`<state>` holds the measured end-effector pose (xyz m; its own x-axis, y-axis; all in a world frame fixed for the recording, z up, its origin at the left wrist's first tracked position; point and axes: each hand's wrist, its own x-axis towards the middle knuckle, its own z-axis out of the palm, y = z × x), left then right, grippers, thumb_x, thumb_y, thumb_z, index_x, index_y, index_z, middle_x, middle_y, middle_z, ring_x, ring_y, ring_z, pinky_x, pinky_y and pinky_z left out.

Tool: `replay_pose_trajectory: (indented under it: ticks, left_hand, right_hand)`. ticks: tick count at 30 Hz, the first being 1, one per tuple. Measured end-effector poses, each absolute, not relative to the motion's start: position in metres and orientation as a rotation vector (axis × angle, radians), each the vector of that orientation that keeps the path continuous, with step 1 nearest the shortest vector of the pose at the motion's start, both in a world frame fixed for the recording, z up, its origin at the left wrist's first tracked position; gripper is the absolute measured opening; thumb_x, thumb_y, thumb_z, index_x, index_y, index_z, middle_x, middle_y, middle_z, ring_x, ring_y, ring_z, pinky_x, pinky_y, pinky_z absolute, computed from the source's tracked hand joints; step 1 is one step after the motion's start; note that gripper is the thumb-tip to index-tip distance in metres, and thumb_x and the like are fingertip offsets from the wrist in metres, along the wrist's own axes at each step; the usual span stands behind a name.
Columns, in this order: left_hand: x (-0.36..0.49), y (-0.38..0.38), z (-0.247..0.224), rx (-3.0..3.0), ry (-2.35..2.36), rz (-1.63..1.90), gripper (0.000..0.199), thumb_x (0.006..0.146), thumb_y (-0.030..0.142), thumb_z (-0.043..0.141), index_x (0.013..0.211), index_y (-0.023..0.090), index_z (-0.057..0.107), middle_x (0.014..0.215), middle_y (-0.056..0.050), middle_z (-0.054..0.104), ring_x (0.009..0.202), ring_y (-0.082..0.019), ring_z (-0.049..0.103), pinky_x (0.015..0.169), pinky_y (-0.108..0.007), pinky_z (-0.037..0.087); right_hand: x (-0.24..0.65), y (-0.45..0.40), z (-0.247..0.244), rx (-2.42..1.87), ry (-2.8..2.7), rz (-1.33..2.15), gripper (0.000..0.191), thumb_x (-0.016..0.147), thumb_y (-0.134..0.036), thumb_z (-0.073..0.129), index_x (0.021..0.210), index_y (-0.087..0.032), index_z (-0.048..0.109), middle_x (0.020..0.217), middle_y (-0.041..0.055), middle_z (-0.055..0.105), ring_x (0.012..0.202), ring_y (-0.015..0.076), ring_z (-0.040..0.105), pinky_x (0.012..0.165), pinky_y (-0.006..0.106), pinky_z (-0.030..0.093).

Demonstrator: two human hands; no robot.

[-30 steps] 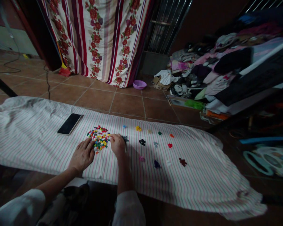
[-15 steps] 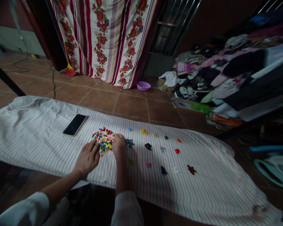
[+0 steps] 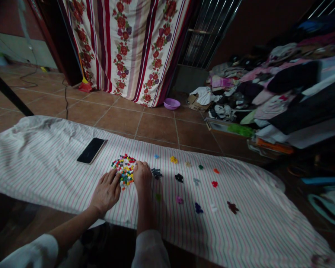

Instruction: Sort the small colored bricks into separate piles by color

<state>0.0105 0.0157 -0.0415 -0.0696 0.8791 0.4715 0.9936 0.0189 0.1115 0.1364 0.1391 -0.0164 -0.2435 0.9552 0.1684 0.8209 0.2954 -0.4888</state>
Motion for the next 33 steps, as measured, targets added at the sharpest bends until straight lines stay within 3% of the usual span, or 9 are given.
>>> replay_pose_trajectory:
  ticks: [9, 25, 33]
  left_hand:
    - [0.011, 0.016, -0.041, -1.932, -2.034, -0.598, 0.040, 0.089, 0.023, 0.043, 0.125, 0.015, 0.056, 0.136, -0.017, 0.057, 0.130, -0.028, 0.049, 0.106, -0.047, 0.042]
    - [0.009, 0.016, -0.042, -1.949, -2.018, -0.636, 0.040, 0.089, 0.023, 0.044, 0.127, 0.016, 0.055, 0.136, -0.016, 0.057, 0.130, -0.028, 0.050, 0.107, -0.048, 0.042]
    - [0.009, 0.016, -0.039, -1.942, -2.000, -0.602, 0.038, 0.089, 0.022, 0.044, 0.124, 0.013, 0.056, 0.135, -0.017, 0.056, 0.128, -0.028, 0.051, 0.106, -0.046, 0.043]
  right_hand:
    - [0.130, 0.140, -0.016, -1.606, -2.069, 0.541, 0.015, 0.086, -0.018, 0.059, 0.094, -0.025, 0.069, 0.096, 0.0029, 0.067, 0.093, 0.0160, 0.061, 0.080, 0.023, 0.044]
    - [0.131, 0.147, -0.019, -1.397, -1.879, 0.756, 0.031, 0.082, -0.015, 0.049, 0.100, -0.022, 0.073, 0.101, 0.0041, 0.072, 0.091, 0.0160, 0.065, 0.089, 0.027, 0.049]
    - [0.142, 0.149, -0.019, -1.357, -1.782, 0.815, 0.033, 0.078, -0.015, 0.046, 0.096, -0.021, 0.073, 0.096, 0.0038, 0.073, 0.085, 0.0169, 0.066, 0.085, 0.028, 0.052]
